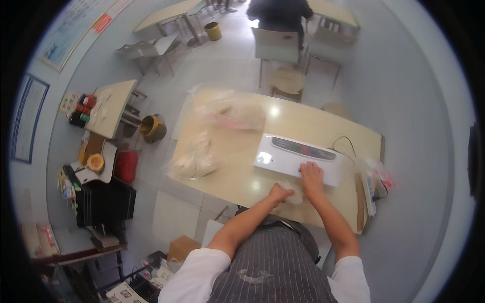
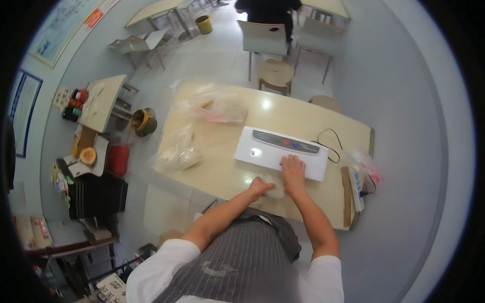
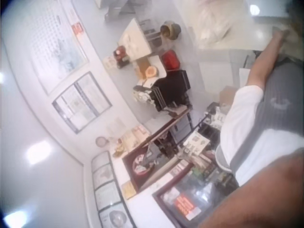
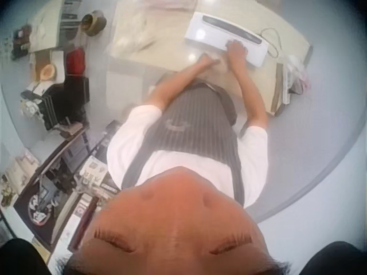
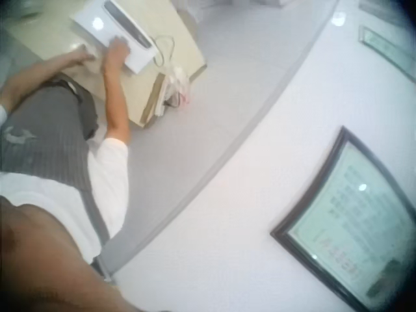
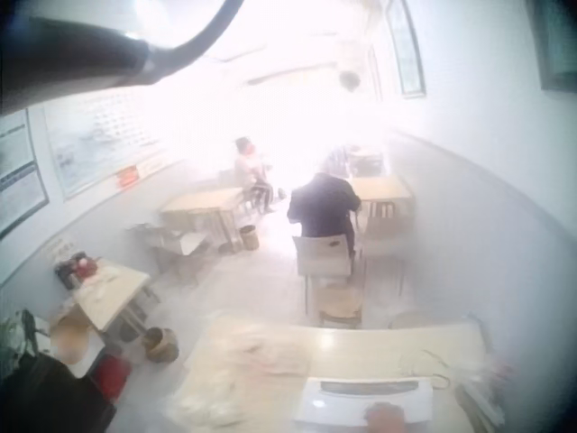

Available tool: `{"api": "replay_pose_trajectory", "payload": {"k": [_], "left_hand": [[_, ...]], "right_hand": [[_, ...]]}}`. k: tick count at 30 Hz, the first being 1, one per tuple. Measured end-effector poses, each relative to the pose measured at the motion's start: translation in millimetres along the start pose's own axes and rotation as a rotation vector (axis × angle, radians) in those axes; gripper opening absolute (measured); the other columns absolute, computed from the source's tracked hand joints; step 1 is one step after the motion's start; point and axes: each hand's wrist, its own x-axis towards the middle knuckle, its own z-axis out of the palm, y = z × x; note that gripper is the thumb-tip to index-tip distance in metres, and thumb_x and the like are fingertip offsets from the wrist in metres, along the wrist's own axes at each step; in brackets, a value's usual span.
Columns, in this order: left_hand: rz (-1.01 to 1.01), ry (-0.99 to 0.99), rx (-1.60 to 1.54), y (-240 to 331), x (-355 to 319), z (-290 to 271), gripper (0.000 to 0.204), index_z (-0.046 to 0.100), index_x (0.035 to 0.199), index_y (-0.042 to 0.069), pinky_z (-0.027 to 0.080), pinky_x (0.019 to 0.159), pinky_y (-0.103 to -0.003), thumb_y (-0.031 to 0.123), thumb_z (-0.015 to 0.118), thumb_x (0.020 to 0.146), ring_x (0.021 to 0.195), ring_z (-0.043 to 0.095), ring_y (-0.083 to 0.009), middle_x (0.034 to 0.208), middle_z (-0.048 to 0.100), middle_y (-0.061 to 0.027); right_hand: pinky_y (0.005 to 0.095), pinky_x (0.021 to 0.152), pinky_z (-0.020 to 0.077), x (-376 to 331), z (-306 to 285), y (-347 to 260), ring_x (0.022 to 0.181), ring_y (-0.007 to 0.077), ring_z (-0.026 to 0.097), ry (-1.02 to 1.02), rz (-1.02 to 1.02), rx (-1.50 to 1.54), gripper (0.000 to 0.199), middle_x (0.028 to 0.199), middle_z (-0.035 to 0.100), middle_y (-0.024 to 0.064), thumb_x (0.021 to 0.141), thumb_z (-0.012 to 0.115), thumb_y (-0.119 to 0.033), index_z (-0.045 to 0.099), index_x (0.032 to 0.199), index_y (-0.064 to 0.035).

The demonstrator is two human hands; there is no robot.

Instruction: The person places portions of white food items into clear plastic bags on a table. They use a handheld vacuum sealer to remove air and seal the bags. The person repeats this process for multiple bags, handling the food and the sealer throughout the clip.

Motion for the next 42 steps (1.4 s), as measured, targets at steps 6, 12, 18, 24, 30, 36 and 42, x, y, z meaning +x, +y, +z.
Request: {"api": "replay_pose_trajectory", "payload": {"k": [6, 12, 18, 24, 30, 36, 42], "left_hand": [[0.051, -0.148, 0.115, -5, -20, -73, 0.044, 0.060, 0.101, 0.001, 0.050, 0.056, -0.035, 0.021, 0.078, 0.066, 0.075, 0.061, -0.0209, 0.089, 0.063, -0.0102], [0.246, 0.247, -0.167, 18, -111, -204, 0.053, 0.051, 0.110, -0.001, 0.051, 0.065, -0.035, 0.020, 0.076, 0.068, 0.083, 0.059, -0.0213, 0.094, 0.060, -0.0147], [0.592, 0.778, 0.042, 74, -106, -325, 0.056, 0.041, 0.109, -0.004, 0.048, 0.081, -0.036, 0.021, 0.075, 0.071, 0.093, 0.057, -0.0246, 0.103, 0.057, -0.0186], [0.622, 0.516, 0.232, 168, -72, -341, 0.055, 0.040, 0.107, -0.007, 0.049, 0.073, -0.035, 0.023, 0.072, 0.073, 0.090, 0.058, -0.0254, 0.102, 0.056, -0.0185], [0.277, 0.038, -0.074, 241, -16, -325, 0.042, 0.051, 0.105, -0.009, 0.045, 0.045, -0.028, 0.018, 0.067, 0.077, 0.060, 0.057, -0.0176, 0.087, 0.060, -0.0152], [0.251, 0.161, -0.087, 268, 40, -263, 0.049, 0.048, 0.110, -0.011, 0.051, 0.050, -0.030, 0.022, 0.065, 0.079, 0.067, 0.063, -0.0235, 0.097, 0.060, -0.0181], [0.424, 0.311, 0.835, 235, 97, -281, 0.079, 0.027, 0.140, 0.004, 0.047, 0.088, -0.040, 0.028, 0.068, 0.077, 0.112, 0.055, -0.0331, 0.130, 0.045, -0.0254]], "right_hand": [[0.0475, 0.087, 0.0390, 22, -1, -13, 0.112, 0.0336, 0.046, -0.102, 0.116, 0.123, 0.041, 0.114, 0.051, 0.0172, 0.073, 0.062, -0.006, 0.054, 0.112, -0.0034], [0.0463, 0.093, 0.0390, 147, -21, -111, 0.108, 0.0354, 0.049, 0.094, -0.018, 0.618, 0.049, 0.110, 0.055, 0.0173, 0.069, 0.067, -0.008, 0.053, 0.116, -0.0031], [0.0437, 0.088, 0.0429, 279, 5, -223, 0.099, 0.0380, 0.053, 0.205, -0.025, 0.456, 0.062, 0.101, 0.058, 0.0184, 0.070, 0.063, -0.005, 0.041, 0.128, -0.0032], [0.0308, 0.058, 0.0481, 282, 64, -146, 0.058, 0.0188, 0.056, 0.163, 0.500, 1.295, 0.063, 0.068, 0.059, 0.0071, 0.075, 0.054, -0.005, 0.033, 0.134, -0.0008], [0.0206, 0.057, 0.0435, 239, -43, -149, 0.060, 0.0077, 0.049, 0.284, 0.487, 1.685, 0.058, 0.090, 0.062, 0.0098, 0.076, 0.053, -0.003, 0.038, 0.132, -0.0012], [0.0183, 0.062, 0.0412, 236, -65, -170, 0.066, 0.0040, 0.046, 0.175, 0.232, 1.482, 0.066, 0.122, 0.053, 0.0127, 0.072, 0.056, 0.001, 0.038, 0.135, -0.0039], [0.0170, 0.061, 0.0405, 238, -77, -177, 0.067, 0.0024, 0.047, 0.102, 0.232, 1.525, 0.064, 0.129, 0.049, 0.0085, 0.072, 0.057, 0.001, 0.041, 0.133, -0.0043]]}}
